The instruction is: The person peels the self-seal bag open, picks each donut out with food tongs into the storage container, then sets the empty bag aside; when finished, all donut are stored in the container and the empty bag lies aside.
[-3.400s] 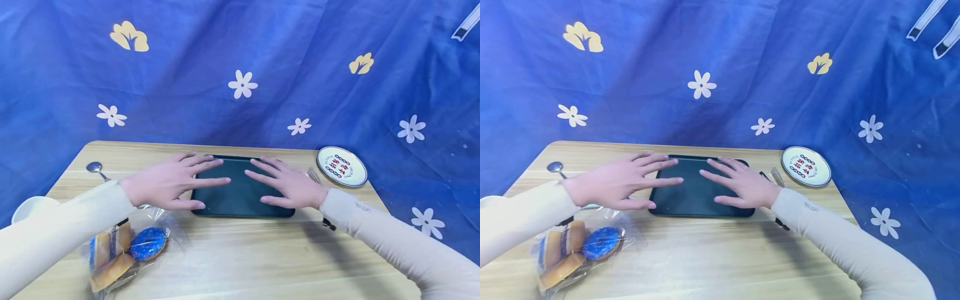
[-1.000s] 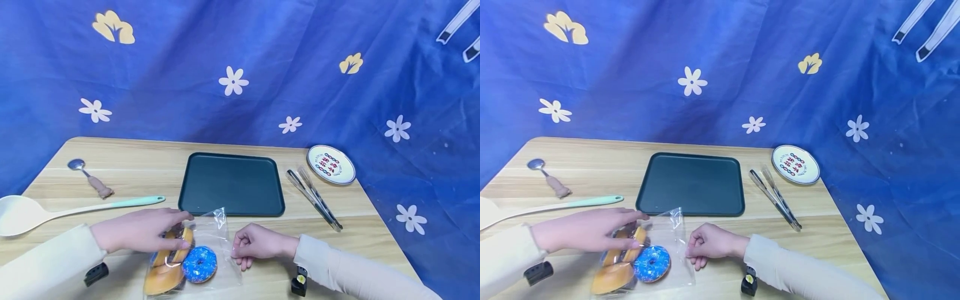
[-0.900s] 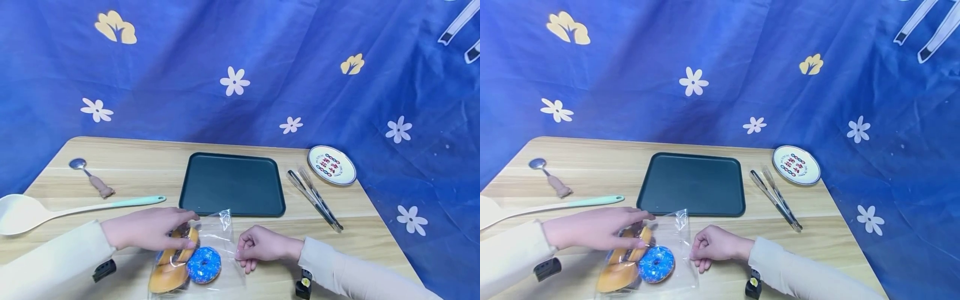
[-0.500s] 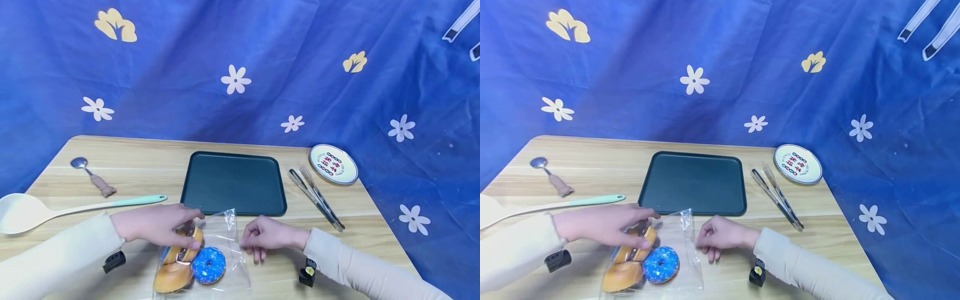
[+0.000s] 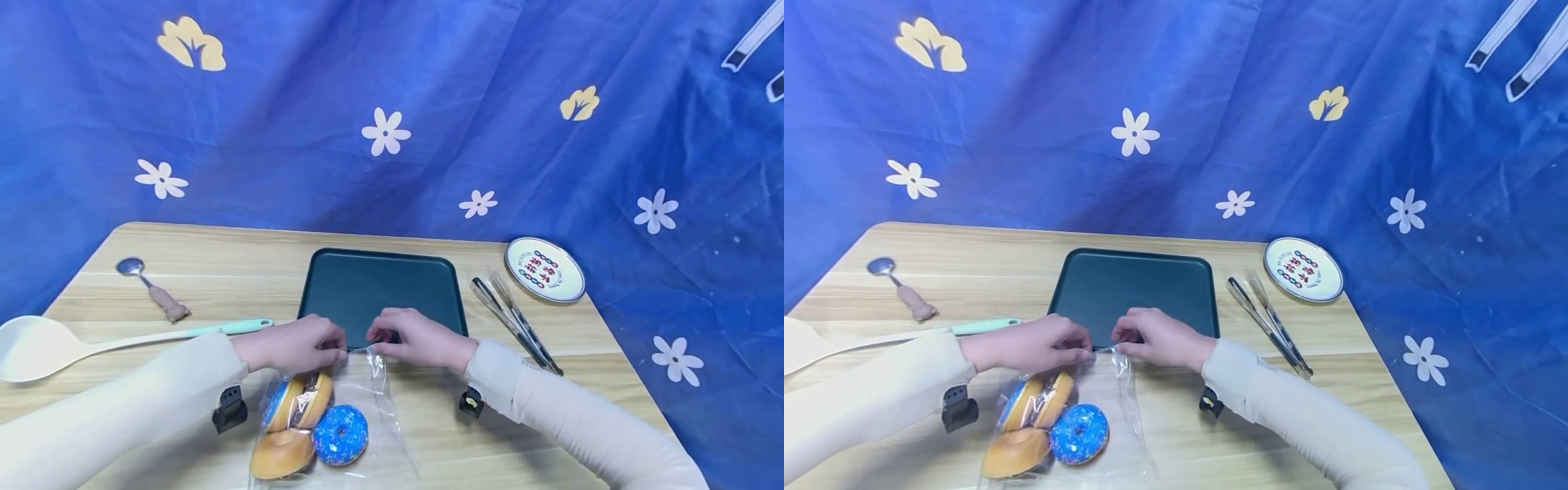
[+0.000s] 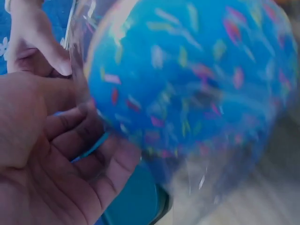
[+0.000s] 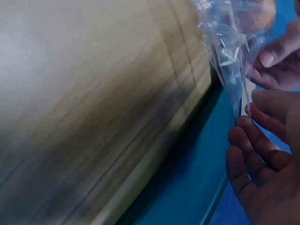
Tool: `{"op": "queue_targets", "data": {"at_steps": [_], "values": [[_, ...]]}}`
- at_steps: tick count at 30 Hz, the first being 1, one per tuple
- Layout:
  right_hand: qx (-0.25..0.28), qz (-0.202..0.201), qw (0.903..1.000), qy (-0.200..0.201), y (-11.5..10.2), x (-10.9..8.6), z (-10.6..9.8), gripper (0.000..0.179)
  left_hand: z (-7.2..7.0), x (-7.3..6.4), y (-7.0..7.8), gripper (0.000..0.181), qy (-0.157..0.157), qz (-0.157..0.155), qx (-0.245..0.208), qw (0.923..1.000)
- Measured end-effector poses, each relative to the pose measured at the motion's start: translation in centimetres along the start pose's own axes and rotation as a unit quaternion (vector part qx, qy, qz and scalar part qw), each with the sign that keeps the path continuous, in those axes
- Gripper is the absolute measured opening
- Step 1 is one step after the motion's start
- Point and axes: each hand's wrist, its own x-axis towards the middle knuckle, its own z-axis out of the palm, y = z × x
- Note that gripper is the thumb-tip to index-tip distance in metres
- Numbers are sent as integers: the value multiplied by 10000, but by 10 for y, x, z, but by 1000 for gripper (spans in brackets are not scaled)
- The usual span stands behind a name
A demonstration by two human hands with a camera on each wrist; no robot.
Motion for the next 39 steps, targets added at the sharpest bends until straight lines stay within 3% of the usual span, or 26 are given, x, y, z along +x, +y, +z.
{"op": "queue_targets", "data": {"at_steps": [9, 19, 24, 30, 39], "values": [[-878, -137, 9959, -168, -8, 2, -2, 6, 3, 4, 5, 12, -132, -469, -576, 9972], [-1123, -84, 9932, -291, -11, 4, -10, 7, 5, 3, 3, 13, 6, -196, -457, 9988], [-927, -325, 9949, -225, -7, 2, -12, 7, 5, 3, 3, 14, 39, -172, -336, 9993], [-296, -525, 9981, -150, 3, -5, -16, 6, 7, 2, 2, 15, 21, -92, -319, 9994], [147, -316, 9992, -199, 19, -15, -17, 5, 11, 1, -2, 14, 83, -4, -268, 9996]]}}
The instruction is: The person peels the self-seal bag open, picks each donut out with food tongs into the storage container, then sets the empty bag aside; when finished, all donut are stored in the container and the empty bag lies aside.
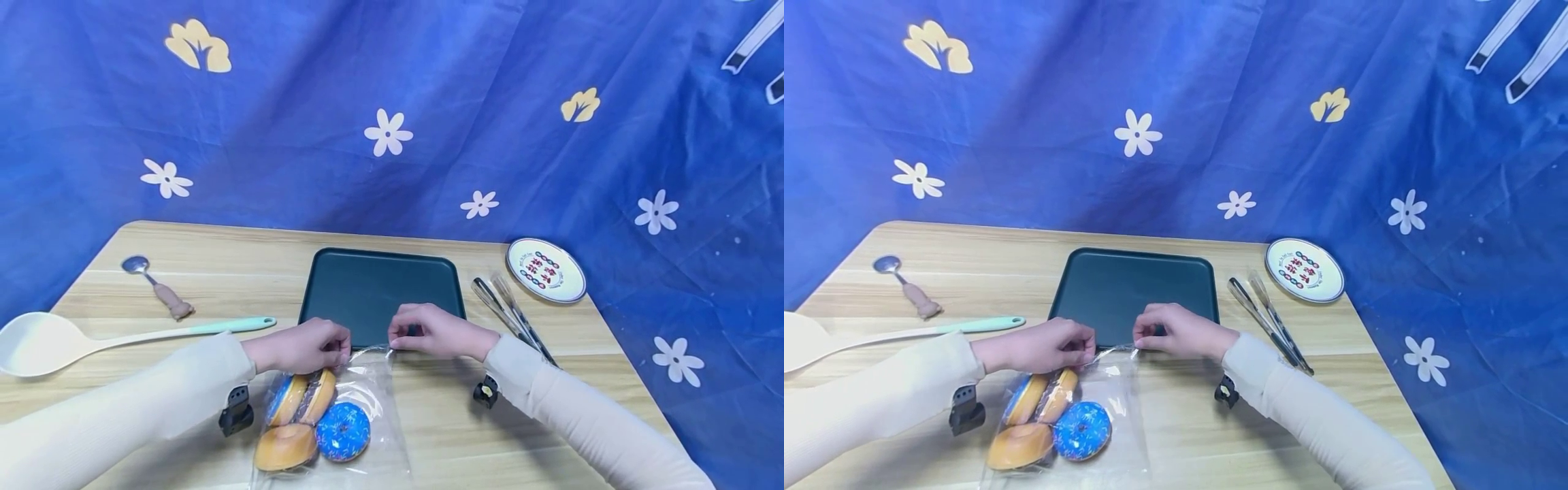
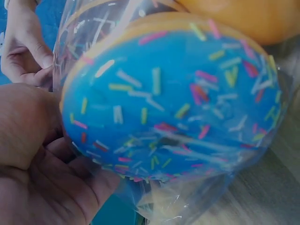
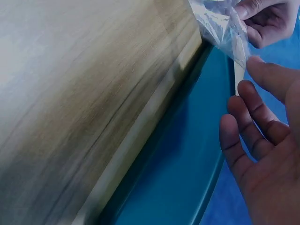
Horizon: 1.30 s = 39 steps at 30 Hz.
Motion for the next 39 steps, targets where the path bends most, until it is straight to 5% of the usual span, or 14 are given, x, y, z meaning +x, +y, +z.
{"op": "queue_targets", "data": {"at_steps": [11, 17, 26, 32, 39], "values": [[336, 429, 9981, 290, -7, -3, 5, 13, 2, 2, 0, 14, 47, 58, -38, 10000], [166, 1167, 9916, 527, -20, -5, 6, 26, 2, 2, 0, 14, 84, 90, -16, 9999], [585, 2343, 9703, 136, -23, -20, 17, 34, 1, 1, 1, 14, 133, 53, 27, 9999], [1571, 2380, 9579, -333, -17, -34, 26, 30, 0, 2, -1, 15, 147, 175, 59, 9997], [1868, 2221, 9563, -357, -8, -43, 32, 27, -4, 3, 0, 16, 206, 365, 222, 9989]]}}
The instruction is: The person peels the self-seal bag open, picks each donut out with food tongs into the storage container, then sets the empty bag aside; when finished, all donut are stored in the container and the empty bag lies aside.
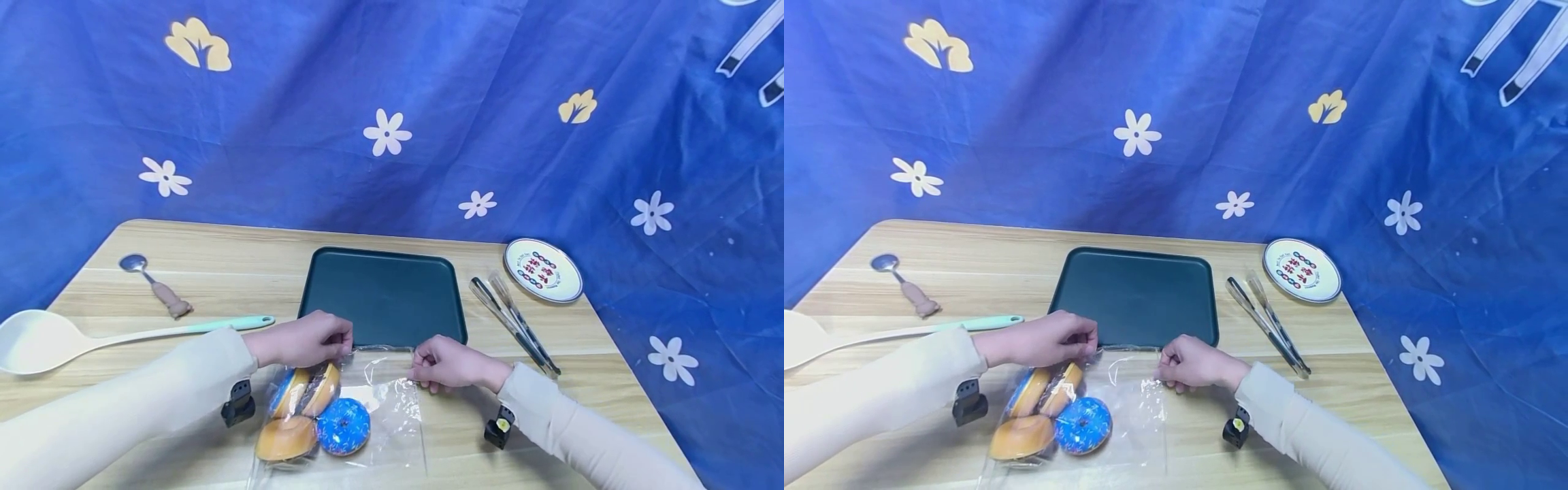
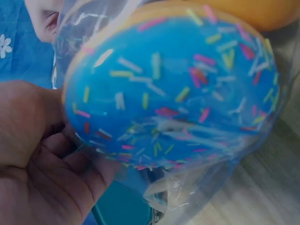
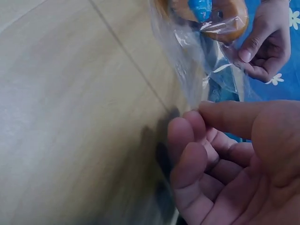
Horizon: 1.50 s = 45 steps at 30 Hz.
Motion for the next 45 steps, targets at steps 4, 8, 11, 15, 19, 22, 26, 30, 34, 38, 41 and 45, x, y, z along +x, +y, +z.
{"op": "queue_targets", "data": {"at_steps": [4, 8, 11, 15, 19, 22, 26, 30, 34, 38, 41, 45], "values": [[142, -42, 9998, 108, 4, 0, 3, 29, 0, 0, 2, 15, 54, 39, 212, 9998], [178, -46, 9996, 201, 7, 0, 5, 28, 0, -5, 8, 7, 361, 195, 830, 9957], [179, -69, 9995, 242, 8, 0, 5, 28, 1, -13, 17, 7, 586, 444, 1414, 9872], [166, -114, 9993, 312, 8, 0, 5, 27, 2, -26, 28, 21, 588, 677, 1955, 9766], [136, -146, 9991, 367, 10, 0, 5, 23, 7, -39, 34, 36, 526, 588, 2159, 9732], [126, -182, 9990, 388, 11, 0, 5, 21, 8, -48, 36, 41, 598, 529, 2124, 9739], [121, -209, 9988, 431, 14, 1, 6, 22, 9, -57, 33, 39, 701, 518, 2020, 9755], [71, -208, 9985, 501, 15, 0, 7, 22, 11, -61, 30, 36, 634, 379, 1954, 9779], [-50, -194, 9980, 596, 13, -1, 8, 20, 15, -60, 27, 35, 578, 275, 1798, 9816], [-533, -325, 9934, 964, 9, -5, 9, 16, 17, -59, 27, 31, 533, 264, 1669, 9842], [-953, -685, 9853, 1239, 4, -10, 10, 13, 18, -59, 26, 29, 510, 244, 1635, 9849], [-1621, -1230, 9719, 1186, -3, -17, 13, 4, 18, -59, 26, 27, 575, 241, 1653, 9843]]}}
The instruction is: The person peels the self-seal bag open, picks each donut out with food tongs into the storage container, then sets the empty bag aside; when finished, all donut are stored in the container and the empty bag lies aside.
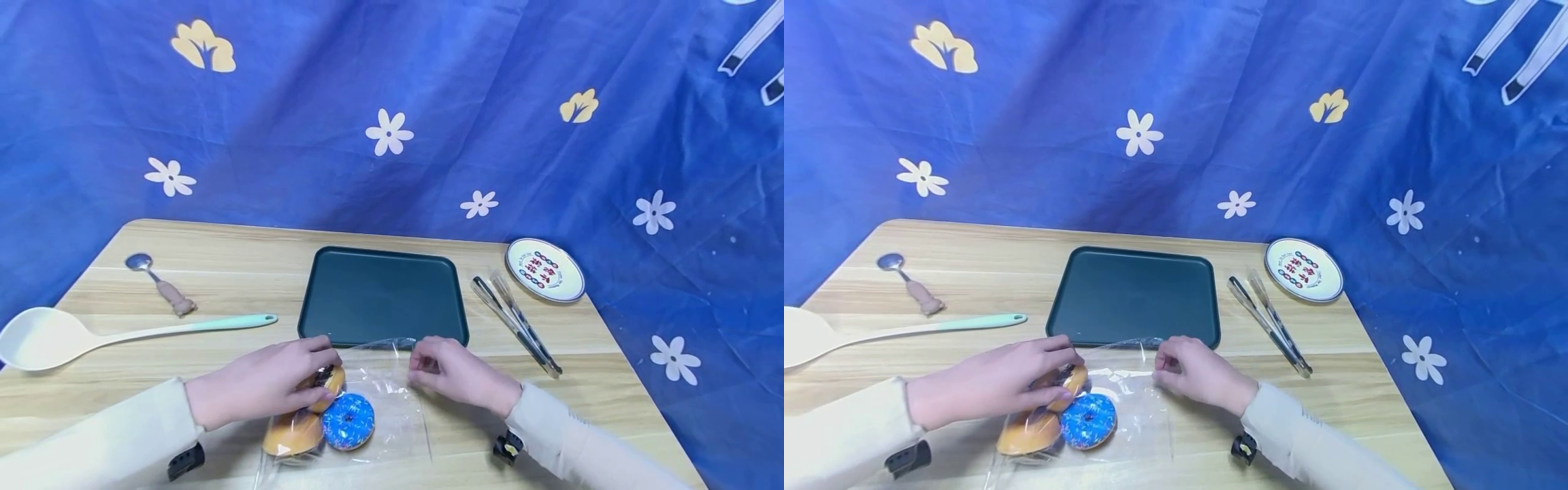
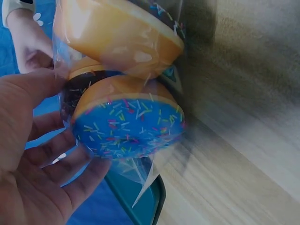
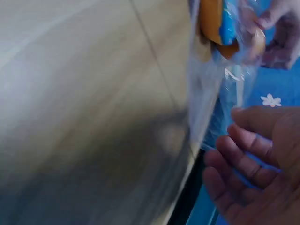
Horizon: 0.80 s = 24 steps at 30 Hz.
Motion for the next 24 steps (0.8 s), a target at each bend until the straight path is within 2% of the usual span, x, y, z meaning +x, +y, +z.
{"op": "queue_targets", "data": {"at_steps": [4, 9, 15, 24], "values": [[-790, -463, 9954, -269, -6, -5, 4, 17, 1, 0, 2, 29, 33, -42, 87, 9999], [-1221, -625, 9884, -654, -5, -7, 13, 37, 2, -1, 3, 36, 13, -82, 149, 9999], [-1343, -455, 9848, -1008, 2, -12, 18, 57, 4, -2, 1, 29, 176, -3, -31, 9998], [-1168, -429, 9871, -1012, 2, -17, 22, 58, 6, -2, 3, 15, 542, 108, -29, 9985]]}}
